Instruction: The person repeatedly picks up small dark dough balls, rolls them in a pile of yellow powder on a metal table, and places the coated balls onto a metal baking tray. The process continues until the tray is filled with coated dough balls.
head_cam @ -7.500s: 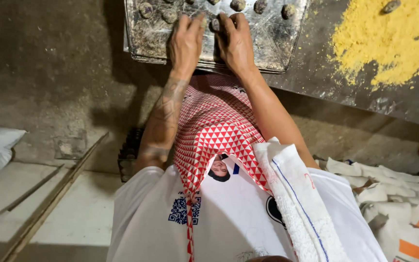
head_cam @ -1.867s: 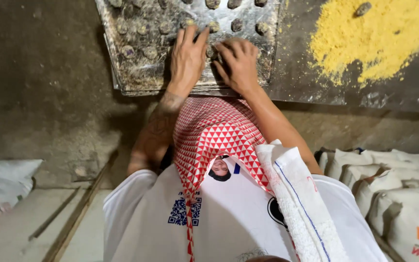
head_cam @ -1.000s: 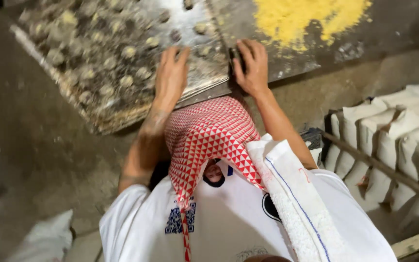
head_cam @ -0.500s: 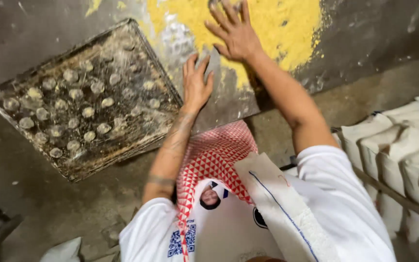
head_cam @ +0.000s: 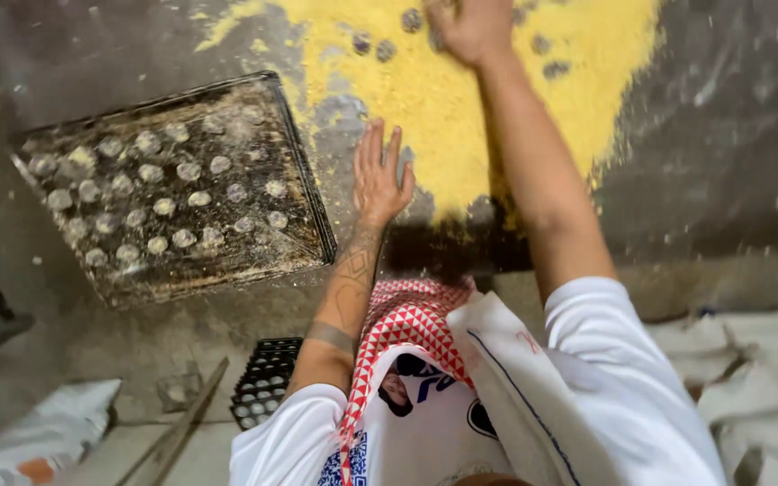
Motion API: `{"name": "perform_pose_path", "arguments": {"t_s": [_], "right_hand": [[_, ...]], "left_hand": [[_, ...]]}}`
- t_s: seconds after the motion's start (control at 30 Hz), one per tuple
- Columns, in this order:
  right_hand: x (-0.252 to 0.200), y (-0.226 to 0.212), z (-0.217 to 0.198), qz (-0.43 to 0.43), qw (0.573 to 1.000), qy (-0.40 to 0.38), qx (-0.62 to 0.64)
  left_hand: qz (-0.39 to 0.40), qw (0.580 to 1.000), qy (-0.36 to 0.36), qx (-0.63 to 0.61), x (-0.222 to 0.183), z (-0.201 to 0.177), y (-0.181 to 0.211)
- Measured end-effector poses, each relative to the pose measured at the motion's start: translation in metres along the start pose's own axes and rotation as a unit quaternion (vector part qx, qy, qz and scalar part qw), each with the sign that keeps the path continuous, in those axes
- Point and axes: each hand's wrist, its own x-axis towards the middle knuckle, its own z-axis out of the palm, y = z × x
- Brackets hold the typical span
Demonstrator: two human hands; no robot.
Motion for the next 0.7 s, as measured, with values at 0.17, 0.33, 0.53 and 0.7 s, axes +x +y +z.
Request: {"name": "perform_pose_path", "arguments": {"t_s": [0.17,0.33,0.53,0.7], "right_hand": [[-0.046,-0.118,-0.023,-0.065,0.983,-0.109,-0.133],[-0.015,-0.153,-0.036,-0.024,0.978,-0.146,-0.148],[0.015,-0.157,-0.010,-0.085,0.960,-0.238,-0.124],[-0.023,-0.114,-0.047,0.006,0.968,-0.219,-0.121]], "left_hand": [[-0.009,1.000,-0.004,-0.022,-0.004,-0.015,0.006],[0.010,1.000,0.025,-0.008,0.000,-0.011,0.005],[0.001,0.997,0.064,-0.033,-0.013,-0.002,0.005],[0.001,0.999,0.043,-0.026,-0.011,0.013,-0.008]]}}
